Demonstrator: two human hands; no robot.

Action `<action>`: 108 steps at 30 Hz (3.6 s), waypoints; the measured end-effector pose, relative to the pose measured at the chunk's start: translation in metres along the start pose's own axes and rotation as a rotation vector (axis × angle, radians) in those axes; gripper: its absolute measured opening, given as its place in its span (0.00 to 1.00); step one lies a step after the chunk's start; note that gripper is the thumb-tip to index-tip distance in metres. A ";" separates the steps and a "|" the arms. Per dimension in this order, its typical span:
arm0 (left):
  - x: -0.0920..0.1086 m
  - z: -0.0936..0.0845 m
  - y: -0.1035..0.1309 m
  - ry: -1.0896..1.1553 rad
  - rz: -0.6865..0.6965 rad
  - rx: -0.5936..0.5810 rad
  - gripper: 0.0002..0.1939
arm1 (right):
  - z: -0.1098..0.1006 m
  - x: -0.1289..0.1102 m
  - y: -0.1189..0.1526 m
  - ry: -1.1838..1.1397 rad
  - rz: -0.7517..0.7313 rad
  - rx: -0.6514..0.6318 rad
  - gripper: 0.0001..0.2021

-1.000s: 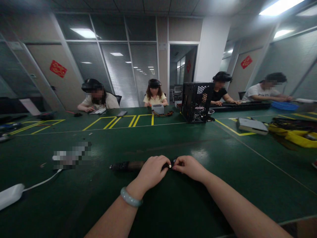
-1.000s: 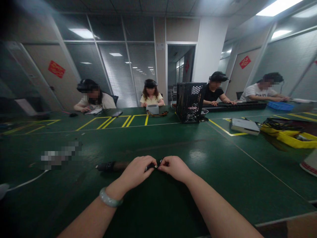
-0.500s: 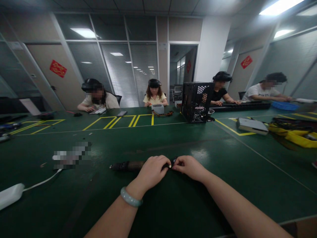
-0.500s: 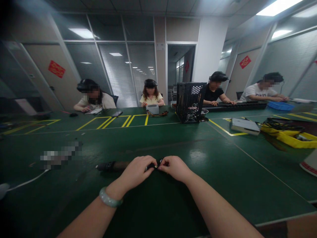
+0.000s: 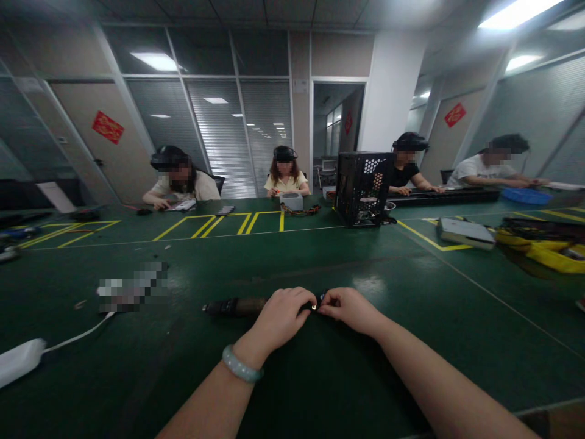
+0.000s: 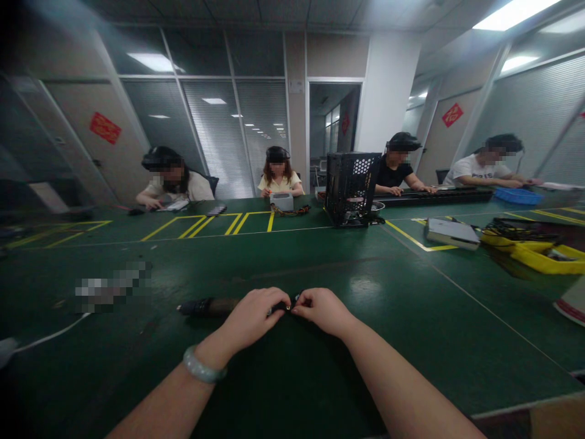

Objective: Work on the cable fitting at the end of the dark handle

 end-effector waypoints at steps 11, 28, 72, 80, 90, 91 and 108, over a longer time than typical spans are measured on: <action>0.002 -0.002 0.001 0.007 -0.022 -0.010 0.09 | -0.001 -0.002 0.001 0.007 0.020 -0.004 0.10; -0.003 0.003 -0.001 0.028 -0.068 0.022 0.09 | 0.000 -0.001 0.000 0.001 0.020 -0.009 0.10; -0.003 0.002 -0.001 0.019 -0.026 0.049 0.09 | 0.002 0.004 -0.001 -0.071 0.050 -0.010 0.10; -0.004 0.003 0.000 0.037 -0.023 0.026 0.08 | 0.002 0.002 -0.001 -0.062 0.044 -0.010 0.10; -0.003 0.002 0.000 0.042 -0.035 0.040 0.10 | 0.002 0.004 -0.001 -0.057 0.040 -0.012 0.10; -0.003 0.002 0.000 0.042 -0.032 0.046 0.10 | 0.002 0.004 -0.001 -0.053 0.042 -0.008 0.10; -0.001 0.001 0.001 0.050 -0.087 0.008 0.12 | 0.002 0.003 0.000 -0.071 0.067 -0.028 0.10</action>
Point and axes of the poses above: each hand's wrist, its own y-axis away from the middle knuckle, its own z-axis out of the palm, x = y × z, the point moved 4 cm from there along -y, towards the middle knuckle, and after that the axes turned 15 degrees about -x, right-handed, at the moved point
